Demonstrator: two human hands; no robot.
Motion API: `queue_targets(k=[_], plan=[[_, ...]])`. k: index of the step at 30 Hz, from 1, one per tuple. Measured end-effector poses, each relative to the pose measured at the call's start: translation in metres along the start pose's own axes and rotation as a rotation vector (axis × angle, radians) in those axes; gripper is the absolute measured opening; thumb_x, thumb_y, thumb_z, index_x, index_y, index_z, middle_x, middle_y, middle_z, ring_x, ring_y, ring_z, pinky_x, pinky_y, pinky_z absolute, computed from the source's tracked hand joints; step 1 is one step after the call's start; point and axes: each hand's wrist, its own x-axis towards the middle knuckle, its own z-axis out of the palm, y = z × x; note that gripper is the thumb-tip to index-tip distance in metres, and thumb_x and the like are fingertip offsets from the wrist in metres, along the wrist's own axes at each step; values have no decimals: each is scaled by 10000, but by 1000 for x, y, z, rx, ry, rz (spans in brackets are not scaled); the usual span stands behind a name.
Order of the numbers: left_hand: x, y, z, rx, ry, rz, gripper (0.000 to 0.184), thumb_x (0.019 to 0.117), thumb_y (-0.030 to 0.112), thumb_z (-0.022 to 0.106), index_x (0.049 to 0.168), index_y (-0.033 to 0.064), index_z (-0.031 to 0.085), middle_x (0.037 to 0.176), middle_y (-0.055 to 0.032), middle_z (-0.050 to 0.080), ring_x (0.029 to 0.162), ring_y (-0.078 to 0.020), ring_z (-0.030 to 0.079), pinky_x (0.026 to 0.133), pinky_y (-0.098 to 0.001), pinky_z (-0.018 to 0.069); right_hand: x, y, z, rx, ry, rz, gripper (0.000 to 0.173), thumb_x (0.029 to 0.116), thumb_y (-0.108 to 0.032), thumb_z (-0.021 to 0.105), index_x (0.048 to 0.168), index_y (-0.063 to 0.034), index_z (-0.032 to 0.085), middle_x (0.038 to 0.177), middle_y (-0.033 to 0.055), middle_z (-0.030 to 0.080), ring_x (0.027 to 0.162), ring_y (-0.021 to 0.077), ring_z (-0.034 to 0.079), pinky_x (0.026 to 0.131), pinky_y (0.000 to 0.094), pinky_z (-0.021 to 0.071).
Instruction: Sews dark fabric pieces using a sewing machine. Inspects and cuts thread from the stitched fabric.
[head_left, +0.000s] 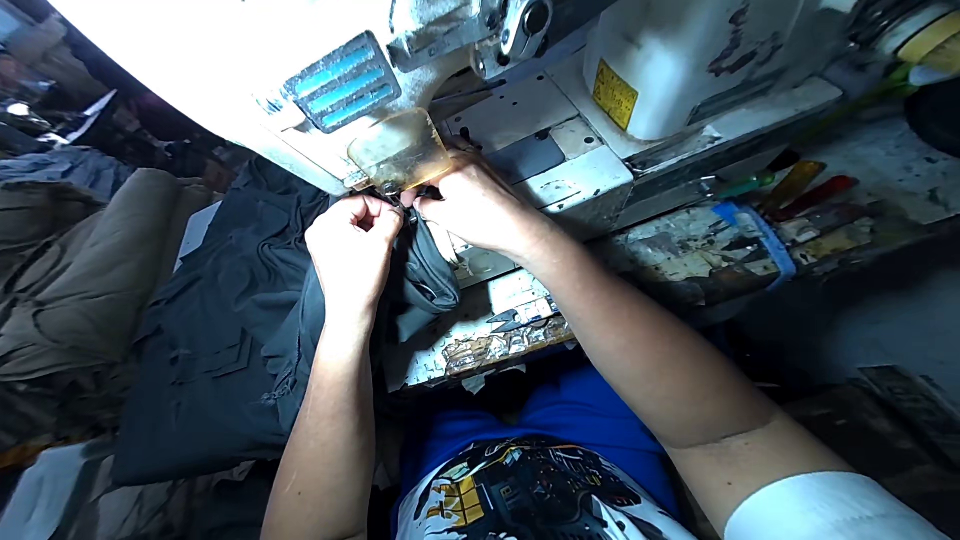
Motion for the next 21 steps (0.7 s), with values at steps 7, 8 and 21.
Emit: queue_targets(k=[7,8,21], plan=[[5,1,-3,31,-59,-28,149,888,207,687,764,123,686,642,93,579,555,25,502,566,-214,415,0,-1,0,-13,-8,18,196,938,-139,640,1073,-110,779,1128,142,708,1171,320,610,1019,502,425],[6,0,-3,34,-64,-34,153,885,211,687,757,127,684,638,97,578,554,25,503,566,-216,416,0,-1,-1,-11,-9,11,197,938,-133,637,1068,-110,783,1127,149,706,1164,324,611,1017,502,426],[6,0,-3,58,-55,-39,159,887,234,690,772,124,695,653,73,586,574,-9,520,593,-259,427,2,-3,-2,-11,-22,37,181,938,-145,648,1061,-98,772,1123,139,709,1177,303,608,1030,482,420]])
